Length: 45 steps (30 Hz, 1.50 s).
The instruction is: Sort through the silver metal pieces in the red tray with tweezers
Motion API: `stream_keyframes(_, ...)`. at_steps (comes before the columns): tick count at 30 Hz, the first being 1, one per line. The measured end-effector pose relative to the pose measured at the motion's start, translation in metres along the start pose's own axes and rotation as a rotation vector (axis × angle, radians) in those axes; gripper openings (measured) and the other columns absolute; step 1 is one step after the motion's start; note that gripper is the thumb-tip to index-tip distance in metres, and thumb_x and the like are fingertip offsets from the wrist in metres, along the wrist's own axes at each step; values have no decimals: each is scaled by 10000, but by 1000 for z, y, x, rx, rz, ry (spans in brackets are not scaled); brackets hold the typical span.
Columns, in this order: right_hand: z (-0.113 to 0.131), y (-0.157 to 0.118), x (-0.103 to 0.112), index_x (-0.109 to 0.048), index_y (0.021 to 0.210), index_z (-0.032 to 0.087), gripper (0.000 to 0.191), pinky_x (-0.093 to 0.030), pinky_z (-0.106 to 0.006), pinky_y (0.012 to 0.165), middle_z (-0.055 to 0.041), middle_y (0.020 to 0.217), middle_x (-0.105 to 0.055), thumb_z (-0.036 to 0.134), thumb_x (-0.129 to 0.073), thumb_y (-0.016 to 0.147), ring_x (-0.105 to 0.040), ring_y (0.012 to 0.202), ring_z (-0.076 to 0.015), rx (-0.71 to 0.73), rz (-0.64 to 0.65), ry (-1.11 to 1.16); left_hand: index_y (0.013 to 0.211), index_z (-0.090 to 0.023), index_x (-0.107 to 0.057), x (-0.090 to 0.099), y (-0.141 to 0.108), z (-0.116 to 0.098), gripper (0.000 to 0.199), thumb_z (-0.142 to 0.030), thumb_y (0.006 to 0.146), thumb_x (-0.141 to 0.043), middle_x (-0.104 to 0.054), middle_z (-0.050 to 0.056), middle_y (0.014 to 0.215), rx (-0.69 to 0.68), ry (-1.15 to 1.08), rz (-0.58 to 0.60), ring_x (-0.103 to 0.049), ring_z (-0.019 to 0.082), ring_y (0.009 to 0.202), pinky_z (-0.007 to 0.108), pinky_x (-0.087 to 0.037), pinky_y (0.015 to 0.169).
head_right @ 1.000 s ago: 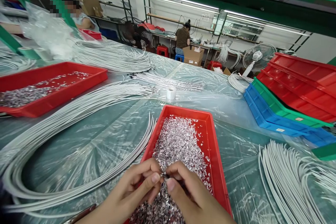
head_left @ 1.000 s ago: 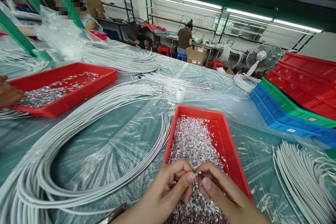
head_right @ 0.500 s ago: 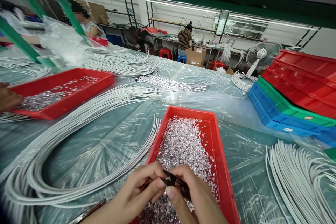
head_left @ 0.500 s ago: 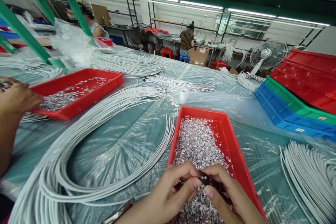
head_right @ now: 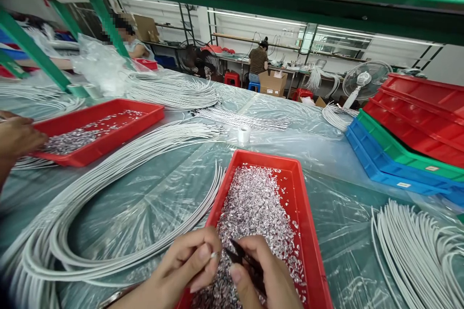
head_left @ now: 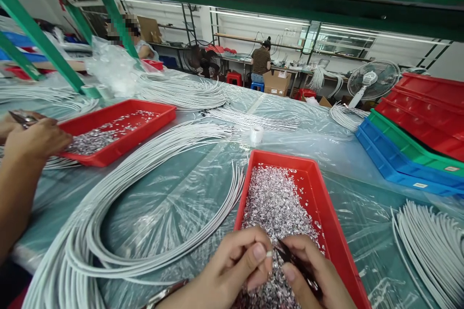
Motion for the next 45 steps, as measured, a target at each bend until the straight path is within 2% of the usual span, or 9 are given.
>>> stream_keyframes(5, -11, 2, 15, -564, 1091, 236, 228, -554, -298, 714, -71, 941, -671, 378, -503, 923, -660, 841, -209, -93, -136, 22, 731, -183, -482, 7, 2, -1, 404, -522, 948, -447, -344, -74, 539, 21, -47, -39, -241, 75, 461, 226, -206, 453)
stream_keyframes(9, 2, -6, 29, -572, 1152, 341, 369, -571, -269, 709, -18, 936, -669, 277, -673, 803, -666, 827, -187, -28, -170, 3, 741, -168, -529, 4, 7, 8, 373, -471, 952, -474, -325, -78, 534, 85, -56, -8, -238, 77, 460, 236, -180, 450)
stream_keyframes(12, 11, -7, 32, -609, 1153, 393, 455, -563, -223, 609, 25, 801, -660, 158, -656, 766, -660, 672, -146, 9, -118, -130, 753, -166, -549, 1, 8, 17, 353, -441, 959, -470, -310, -79, 535, 162, -20, 8, -244, 84, 468, 243, -173, 448)
stream_keyframes(14, 15, -4, 29, -617, 1170, 358, 462, -564, -224, 603, 23, 798, -682, 133, -587, 767, -672, 642, -143, 54, -48, -164, 743, -169, -548, -1, 8, 21, 360, -451, 953, -468, -317, -75, 541, 196, 11, 15, -259, 89, 479, 245, -180, 450)
stream_keyframes(22, 25, 7, 22, -628, 898, 229, 209, -479, -261, 519, 13, 731, -699, 122, -490, 781, -644, 573, -149, 188, 120, -354, 720, -176, -523, -2, 6, 27, 373, -472, 936, -456, -338, -66, 545, 263, 138, 30, -289, 102, 505, 256, -205, 478)
stream_keyframes(26, 21, 7, 23, -626, 872, 216, 165, -466, -278, 524, -3, 701, -693, 141, -504, 791, -655, 585, -171, 162, 122, -394, 724, -178, -522, 0, 6, 26, 355, -437, 953, -438, -357, -53, 581, 222, 309, 24, -324, 107, 542, 253, -238, 496)
stream_keyframes(30, 20, 7, 23, -612, 824, 209, 132, -444, -251, 508, 10, 653, -654, 132, -516, 778, -628, 556, -150, 143, 124, -338, 835, -199, -578, 0, 3, 17, 253, -353, 969, -428, -517, -20, 668, 112, 531, 27, -473, 121, 623, 239, -325, 545)
stream_keyframes(38, 13, 7, 25, -576, 748, 190, 73, -383, -232, 482, 14, 626, -606, 169, -527, 798, -563, 537, -126, 58, 156, -308, 907, -211, -583, -7, 5, 4, 171, -256, 965, -429, -666, -10, 783, -6, 727, 61, -612, 129, 705, 234, -419, 649)
stream_keyframes(45, 11, 9, 25, -639, 775, 186, 136, -375, -250, 516, -18, 677, -667, 167, -504, 783, -582, 571, -148, -35, 238, -332, 802, -191, -565, -12, 6, 13, 240, -233, 973, -402, -616, -27, 668, 26, 799, 146, -542, 103, 568, 238, -369, 567)
Point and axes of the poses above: each hand's wrist, its own y-axis towards the middle knuckle, its own x-axis out of the back of the hand, z = x × y, the point moved 8 cm from there along y, towards the middle knuckle
